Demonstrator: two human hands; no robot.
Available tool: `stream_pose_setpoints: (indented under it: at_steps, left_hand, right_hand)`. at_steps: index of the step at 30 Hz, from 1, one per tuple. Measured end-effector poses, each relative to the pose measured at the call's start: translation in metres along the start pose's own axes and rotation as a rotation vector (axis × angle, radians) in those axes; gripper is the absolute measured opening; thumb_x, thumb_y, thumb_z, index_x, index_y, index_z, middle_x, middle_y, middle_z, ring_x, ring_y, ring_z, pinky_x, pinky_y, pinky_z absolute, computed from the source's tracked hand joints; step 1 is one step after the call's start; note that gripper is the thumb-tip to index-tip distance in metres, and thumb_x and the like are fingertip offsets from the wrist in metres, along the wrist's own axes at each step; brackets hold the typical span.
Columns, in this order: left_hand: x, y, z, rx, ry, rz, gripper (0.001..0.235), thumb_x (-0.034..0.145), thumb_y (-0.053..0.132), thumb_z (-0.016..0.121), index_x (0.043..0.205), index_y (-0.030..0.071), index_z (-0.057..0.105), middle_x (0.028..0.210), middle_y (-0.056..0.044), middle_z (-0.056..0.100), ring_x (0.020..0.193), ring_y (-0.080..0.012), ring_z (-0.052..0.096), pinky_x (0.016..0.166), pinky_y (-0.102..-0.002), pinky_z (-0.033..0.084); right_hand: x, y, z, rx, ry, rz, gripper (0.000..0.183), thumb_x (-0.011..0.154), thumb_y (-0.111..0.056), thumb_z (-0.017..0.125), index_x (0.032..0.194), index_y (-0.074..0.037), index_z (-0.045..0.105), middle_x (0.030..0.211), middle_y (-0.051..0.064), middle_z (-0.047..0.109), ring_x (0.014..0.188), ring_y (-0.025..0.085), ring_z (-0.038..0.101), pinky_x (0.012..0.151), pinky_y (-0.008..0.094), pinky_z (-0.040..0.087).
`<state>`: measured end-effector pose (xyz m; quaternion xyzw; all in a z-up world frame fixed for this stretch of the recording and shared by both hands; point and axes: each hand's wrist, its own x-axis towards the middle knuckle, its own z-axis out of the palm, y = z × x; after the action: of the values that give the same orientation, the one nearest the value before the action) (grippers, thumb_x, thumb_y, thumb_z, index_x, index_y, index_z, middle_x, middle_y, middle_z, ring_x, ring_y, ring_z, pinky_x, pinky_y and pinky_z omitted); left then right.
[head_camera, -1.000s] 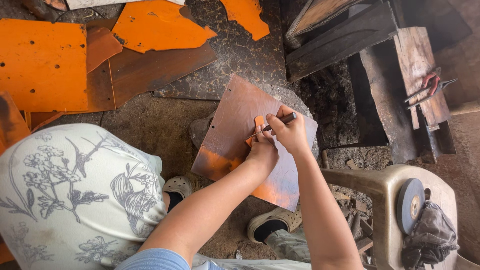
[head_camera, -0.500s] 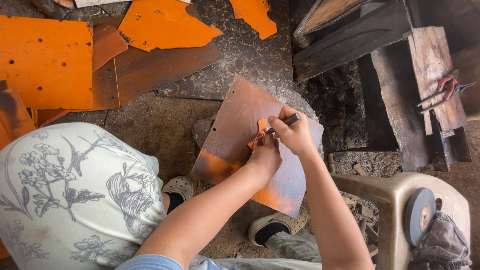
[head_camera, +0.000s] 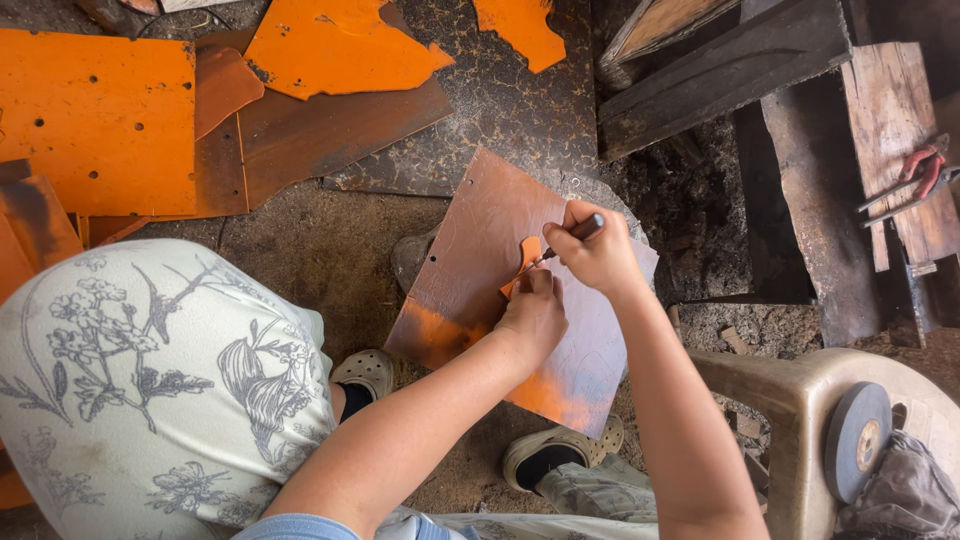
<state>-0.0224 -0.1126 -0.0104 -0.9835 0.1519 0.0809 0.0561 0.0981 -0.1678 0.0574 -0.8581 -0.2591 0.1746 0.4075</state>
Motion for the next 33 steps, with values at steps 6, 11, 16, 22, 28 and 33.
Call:
stream_pose_setpoints:
  at_steps: [6,11,16,22,28,33]
  left_hand:
    - [0.002,0.003,0.005,0.121,0.083,-0.059,0.039,0.088,0.011,0.066,0.123,-0.004,0.07,0.14,-0.039,0.051,0.121,-0.0479,0.054,0.082,-0.038,0.063]
    - [0.003,0.005,0.012,0.114,0.082,-0.03,0.036,0.09,0.01,0.065,0.121,-0.006,0.071,0.14,-0.04,0.052,0.124,-0.0498,0.052,0.083,-0.039,0.063]
    - [0.004,0.003,0.008,0.01,0.128,-0.108,0.041,0.083,0.013,0.064,0.12,-0.004,0.07,0.141,-0.036,0.049,0.124,-0.0454,0.052,0.082,-0.036,0.062]
    - [-0.02,-0.019,0.001,-0.226,0.197,-0.076,0.033,0.084,0.01,0.064,0.11,-0.006,0.075,0.144,-0.033,0.052,0.123,-0.0386,0.055,0.085,-0.033,0.061]
    - [-0.03,-0.042,0.002,-0.608,0.457,-0.177,0.025,0.081,0.004,0.067,0.102,-0.006,0.074,0.135,-0.02,0.064,0.119,-0.0302,0.059,0.092,-0.036,0.059]
    - [-0.032,-0.046,0.005,-0.636,0.494,-0.162,0.037,0.086,0.01,0.071,0.116,-0.01,0.07,0.131,-0.017,0.065,0.119,-0.0286,0.059,0.094,-0.036,0.057]
  right_hand:
    - [0.02,-0.019,-0.002,-0.199,-0.005,-0.176,0.038,0.089,-0.009,0.078,0.068,-0.002,0.046,0.053,0.005,0.041,0.051,0.009,0.034,0.045,0.03,0.032]
    - [0.026,-0.024,-0.003,-0.157,0.117,-0.483,0.031,0.092,-0.005,0.078,0.076,-0.002,0.052,0.065,0.006,0.054,0.06,0.007,0.047,0.052,0.03,0.04]
    - [0.017,-0.001,-0.028,0.118,0.242,-0.04,0.039,0.101,-0.014,0.076,0.075,-0.002,0.05,0.065,0.006,0.063,0.057,0.011,0.059,0.046,0.029,0.041]
    - [-0.004,0.048,-0.01,0.465,0.243,0.063,0.016,0.107,-0.02,0.055,0.115,-0.008,0.06,0.102,0.006,0.076,0.093,0.013,0.076,0.074,0.026,0.06]
    - [-0.024,0.088,0.02,0.307,0.13,-0.101,0.018,0.093,0.0,0.075,0.106,-0.005,0.063,0.115,0.008,0.077,0.102,0.017,0.068,0.083,0.027,0.053]
    - [-0.032,0.094,0.023,0.287,0.101,-0.187,0.025,0.088,0.008,0.076,0.103,-0.005,0.06,0.12,0.01,0.078,0.136,0.023,0.06,0.098,0.029,0.051]
